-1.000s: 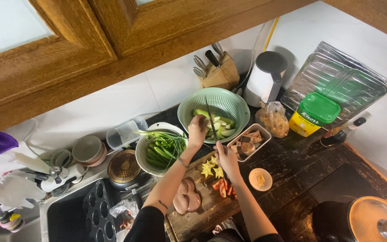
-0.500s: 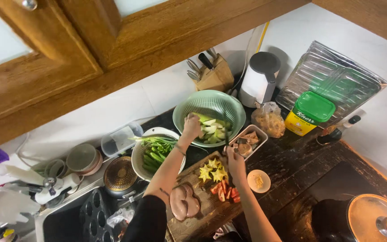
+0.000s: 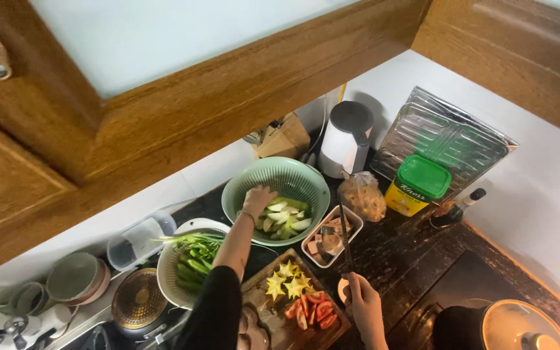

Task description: Preparing various ingredients for a meal, including slicing tomatoes, star fruit, and peeling and slicing a cucumber on a cutting board.

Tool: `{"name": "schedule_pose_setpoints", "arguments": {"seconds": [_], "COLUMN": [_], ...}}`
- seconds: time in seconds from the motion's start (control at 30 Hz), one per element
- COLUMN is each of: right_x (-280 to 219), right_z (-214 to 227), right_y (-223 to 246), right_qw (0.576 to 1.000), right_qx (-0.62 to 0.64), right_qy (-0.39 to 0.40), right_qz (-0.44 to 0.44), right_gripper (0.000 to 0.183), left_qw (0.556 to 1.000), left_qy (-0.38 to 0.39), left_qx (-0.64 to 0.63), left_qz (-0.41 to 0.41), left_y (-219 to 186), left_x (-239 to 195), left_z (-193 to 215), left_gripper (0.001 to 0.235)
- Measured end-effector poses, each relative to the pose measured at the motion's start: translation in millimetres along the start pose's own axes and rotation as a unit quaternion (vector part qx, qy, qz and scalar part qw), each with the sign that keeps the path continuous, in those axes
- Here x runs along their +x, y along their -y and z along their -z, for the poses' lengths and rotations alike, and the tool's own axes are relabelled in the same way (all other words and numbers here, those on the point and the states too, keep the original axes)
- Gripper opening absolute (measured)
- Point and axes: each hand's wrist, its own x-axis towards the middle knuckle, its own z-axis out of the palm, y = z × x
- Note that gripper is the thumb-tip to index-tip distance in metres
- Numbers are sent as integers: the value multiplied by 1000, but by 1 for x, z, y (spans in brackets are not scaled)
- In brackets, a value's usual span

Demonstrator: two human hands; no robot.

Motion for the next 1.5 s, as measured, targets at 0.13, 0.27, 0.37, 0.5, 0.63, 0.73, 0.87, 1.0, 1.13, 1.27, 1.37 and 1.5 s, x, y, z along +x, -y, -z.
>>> {"name": "schedule_pose_setpoints", "arguments": {"seconds": [0.13, 0.27, 0.37, 0.5, 0.63, 0.73, 0.87, 1.0, 1.13, 1.27, 1.37, 1.5], "right_x": [12, 19, -39, -73, -92, -95, -97, -111, -99, -88, -83, -85], "right_z": [-3, -10, -14, -1, 22, 50, 93, 133, 149, 152, 153, 150], "right_y": [-12, -56, -10, -5, -9, -43, -129, -201, -264, -269, -272, -259], "right_qw": [999, 959, 982, 976, 965, 944, 886, 892, 898, 905, 906, 899], "right_qx": [24, -69, 9, 7, -75, -192, -268, -380, -386, -371, -379, -396], "right_qy": [-5, -58, 40, 41, 25, -38, -170, -183, -183, -184, -166, -166], "right_qz": [30, 269, 184, 213, 250, 267, 339, 165, 103, 97, 87, 87], "right_gripper": [40, 31, 31, 31, 31, 36, 37, 35, 27, 26, 29, 27], "left_qw": [995, 973, 853, 631, 392, 351, 408, 404, 383, 393, 395, 405], "left_qy": [-94, -2, -198, -206, -110, -80, -91, -113, -123, -109, -91, -88], "left_qx": [36, -180, -483, -746, -913, -933, -908, -907, -915, -913, -914, -910], "left_qz": [9, 145, 10, -50, 29, 27, 39, 16, -33, -9, 14, 20], "left_y": [47, 15, 26, -26, -44, -47, -58, -58, -54, -57, -62, -62], "left_x": [-15, -63, -71, -121, -144, -149, -168, -175, -175, -176, -180, -189], "left_z": [-58, 66, 12, 59, 72, 58, 63, 65, 57, 56, 63, 67], "left_gripper": [70, 86, 87, 69, 50, 52, 55, 55, 54, 55, 54, 53]}}
